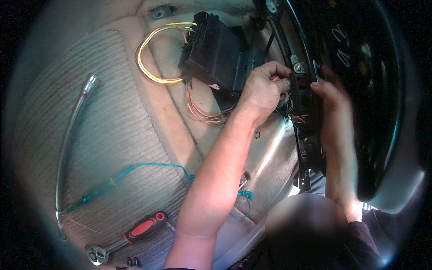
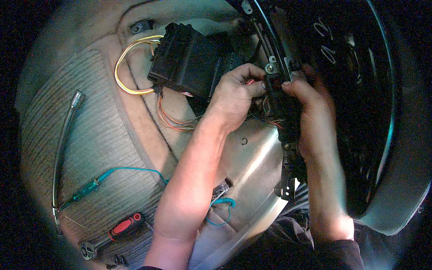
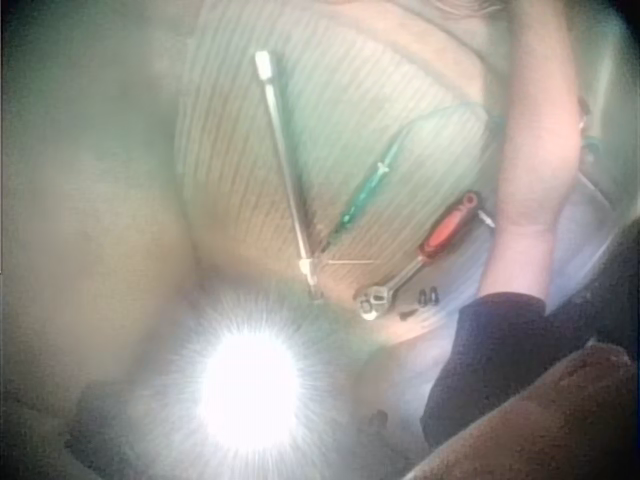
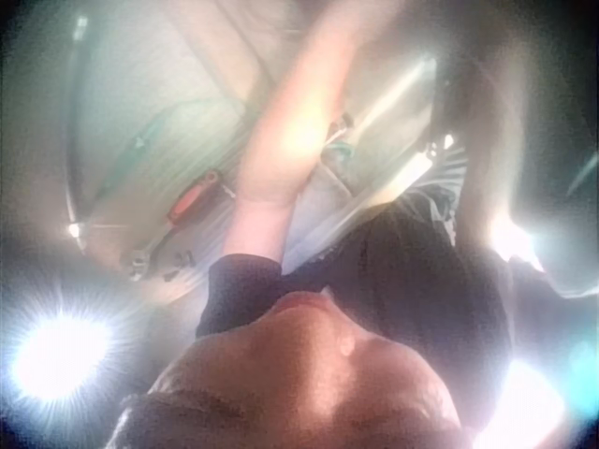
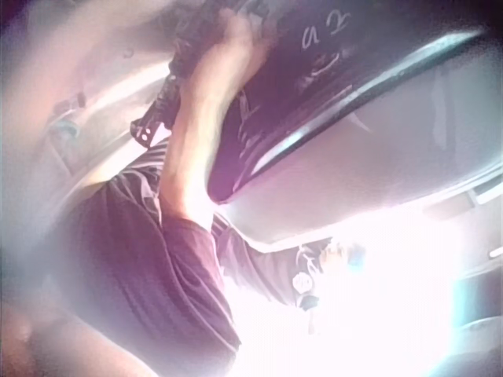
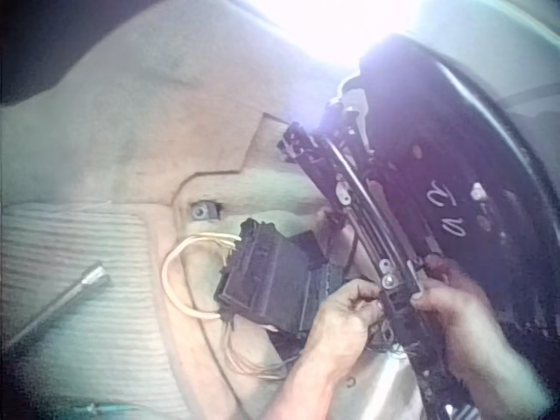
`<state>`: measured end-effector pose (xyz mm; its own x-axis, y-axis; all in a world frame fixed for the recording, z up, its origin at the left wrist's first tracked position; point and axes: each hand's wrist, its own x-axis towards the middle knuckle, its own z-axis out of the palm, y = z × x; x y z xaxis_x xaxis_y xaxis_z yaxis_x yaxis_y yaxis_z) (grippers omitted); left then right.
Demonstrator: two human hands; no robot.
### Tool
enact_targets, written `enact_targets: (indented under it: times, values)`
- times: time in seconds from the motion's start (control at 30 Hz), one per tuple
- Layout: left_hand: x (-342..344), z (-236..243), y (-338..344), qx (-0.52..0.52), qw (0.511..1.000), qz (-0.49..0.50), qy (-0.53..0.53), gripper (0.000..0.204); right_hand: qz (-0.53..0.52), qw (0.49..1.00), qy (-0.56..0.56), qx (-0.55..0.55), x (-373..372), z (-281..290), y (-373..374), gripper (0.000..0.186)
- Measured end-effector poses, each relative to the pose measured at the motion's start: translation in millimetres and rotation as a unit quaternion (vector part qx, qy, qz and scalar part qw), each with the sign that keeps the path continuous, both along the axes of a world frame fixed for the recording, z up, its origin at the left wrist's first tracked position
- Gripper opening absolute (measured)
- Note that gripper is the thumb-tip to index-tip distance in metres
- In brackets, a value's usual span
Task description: The person works on the motorcycle's electrical system, specifically focusing on the wiring and connectors near the headlight assembly. They repeatedly connect and disconnect a red electrical connector, manipulating the wires and components with their hands.
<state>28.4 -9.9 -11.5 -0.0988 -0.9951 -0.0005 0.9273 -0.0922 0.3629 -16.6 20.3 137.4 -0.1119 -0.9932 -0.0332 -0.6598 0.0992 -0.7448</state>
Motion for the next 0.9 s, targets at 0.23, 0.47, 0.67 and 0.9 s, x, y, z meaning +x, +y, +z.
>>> enact_targets:
  times: [0.23,0.47,0.67,0.9]
  values:
    - [8,4,2,-0.007,0.997,-0.051,-0.06,0.007,-0.02,0.999,0.038,0.01,15,-1,0,0.042]
    - [5,3,1,-0.003,0.998,-0.062,-0.018,0.017,-0.016,0.999,-0.012,0.044,12,2,-2,0.031]
    - [7,0,1,-0.014,0.993,-0.107,0.041,0.02,-0.042,0.995,-0.059,0.066,16,3,-1,0.028]
    - [4,3,1,0.008,0.997,-0.063,0.041,0.018,-0.014,0.994,-0.099,0.036,1,1,6,0.03]
